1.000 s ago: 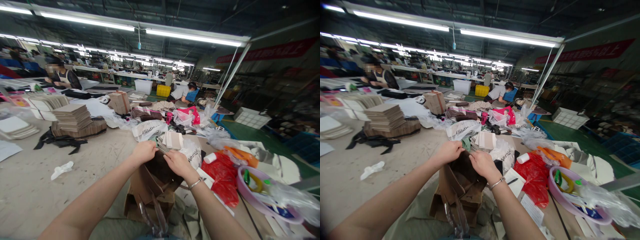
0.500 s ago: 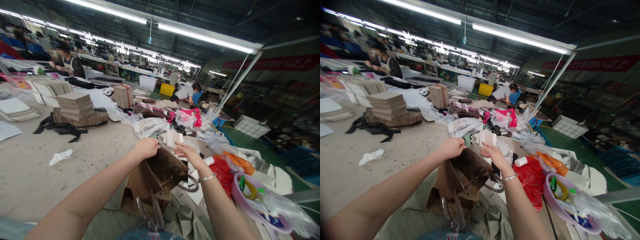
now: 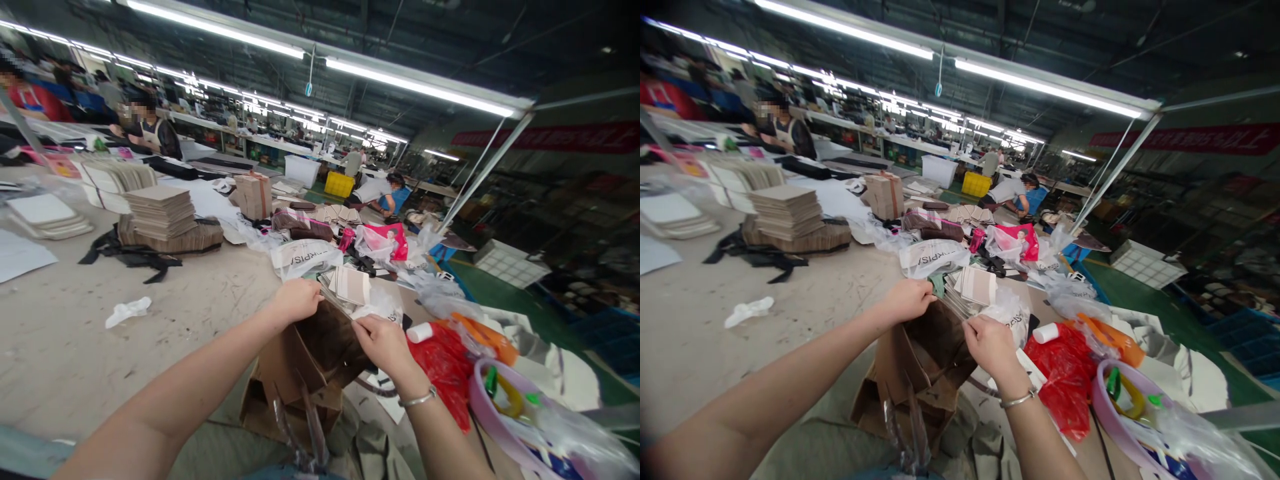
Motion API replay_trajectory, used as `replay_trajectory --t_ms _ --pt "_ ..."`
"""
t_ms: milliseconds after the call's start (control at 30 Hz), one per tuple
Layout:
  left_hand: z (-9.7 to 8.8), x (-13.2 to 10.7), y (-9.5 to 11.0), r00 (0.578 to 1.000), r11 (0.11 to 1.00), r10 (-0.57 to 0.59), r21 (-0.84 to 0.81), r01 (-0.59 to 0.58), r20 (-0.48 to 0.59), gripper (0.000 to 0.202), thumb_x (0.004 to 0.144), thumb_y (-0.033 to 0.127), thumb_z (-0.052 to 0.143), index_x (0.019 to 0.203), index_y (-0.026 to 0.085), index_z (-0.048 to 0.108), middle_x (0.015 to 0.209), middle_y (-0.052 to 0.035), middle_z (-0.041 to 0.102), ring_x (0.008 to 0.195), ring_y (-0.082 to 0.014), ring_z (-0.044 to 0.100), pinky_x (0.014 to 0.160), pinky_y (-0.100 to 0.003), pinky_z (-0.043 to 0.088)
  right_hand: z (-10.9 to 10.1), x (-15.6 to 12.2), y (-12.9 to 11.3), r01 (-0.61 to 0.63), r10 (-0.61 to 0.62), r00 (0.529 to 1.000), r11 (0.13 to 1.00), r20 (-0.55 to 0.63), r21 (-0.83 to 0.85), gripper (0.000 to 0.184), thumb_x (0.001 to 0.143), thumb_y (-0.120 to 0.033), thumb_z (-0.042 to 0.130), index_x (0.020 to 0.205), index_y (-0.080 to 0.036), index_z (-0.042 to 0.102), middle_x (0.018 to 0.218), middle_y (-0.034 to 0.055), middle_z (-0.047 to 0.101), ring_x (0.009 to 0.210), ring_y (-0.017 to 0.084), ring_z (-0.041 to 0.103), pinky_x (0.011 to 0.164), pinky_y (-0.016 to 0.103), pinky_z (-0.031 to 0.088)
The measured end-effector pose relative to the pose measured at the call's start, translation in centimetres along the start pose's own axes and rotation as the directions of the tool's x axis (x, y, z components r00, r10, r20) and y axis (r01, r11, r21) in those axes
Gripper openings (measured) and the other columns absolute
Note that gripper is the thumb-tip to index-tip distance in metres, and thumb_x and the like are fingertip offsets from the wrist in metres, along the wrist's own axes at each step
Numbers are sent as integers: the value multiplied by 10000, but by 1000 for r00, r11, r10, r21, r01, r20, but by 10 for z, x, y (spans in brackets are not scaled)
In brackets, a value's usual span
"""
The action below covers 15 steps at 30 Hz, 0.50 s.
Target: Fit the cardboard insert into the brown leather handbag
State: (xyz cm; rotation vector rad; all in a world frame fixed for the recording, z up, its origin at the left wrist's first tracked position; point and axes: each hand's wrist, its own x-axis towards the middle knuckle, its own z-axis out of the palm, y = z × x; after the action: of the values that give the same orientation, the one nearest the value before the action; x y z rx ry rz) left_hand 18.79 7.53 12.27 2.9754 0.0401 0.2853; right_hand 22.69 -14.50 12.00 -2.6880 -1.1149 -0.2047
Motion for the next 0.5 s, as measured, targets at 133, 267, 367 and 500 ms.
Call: replay_trajectory --t_ms 133,267,367,500 --pt "0 -1 0 1000 1000 -12 -15 12 5 273 836 380 453 800 193 649 878 -78 690 816 -221 637 692 -308 468 -5 6 -5 7 -10 1000 995 30 101 304 909 -363 386 911 -244 666 863 9 685 807 158 610 692 235 392" --pt "0 -1 1 1000 999 -28 -20 28 1 270 834 385 460 792 193 645 858 -74 687 814 -215 635 687 -298 461 2 14 -13 -65 66 998 995 8 -82 228 848 -332 462 842 -224 663 846 29 681 767 166 603 640 241 367" --pt "1 -1 0 1000 1000 -13 -21 13 -3 258 831 376 465 791 194 643 855 -71 685 811 -211 632 680 -293 454 5 16 -18 -87 90 996 985 16 -147 259 853 -315 435 752 -209 649 805 39 673 737 161 596 612 241 346" --pt "0 -1 -2 1000 999 -8 -38 8 8 250 834 374 466 787 200 640 859 -63 682 814 -198 625 691 -282 449 3 17 -22 -32 35 999 996 24 -86 246 859 -352 433 893 -244 652 866 20 682 781 170 605 630 251 352"
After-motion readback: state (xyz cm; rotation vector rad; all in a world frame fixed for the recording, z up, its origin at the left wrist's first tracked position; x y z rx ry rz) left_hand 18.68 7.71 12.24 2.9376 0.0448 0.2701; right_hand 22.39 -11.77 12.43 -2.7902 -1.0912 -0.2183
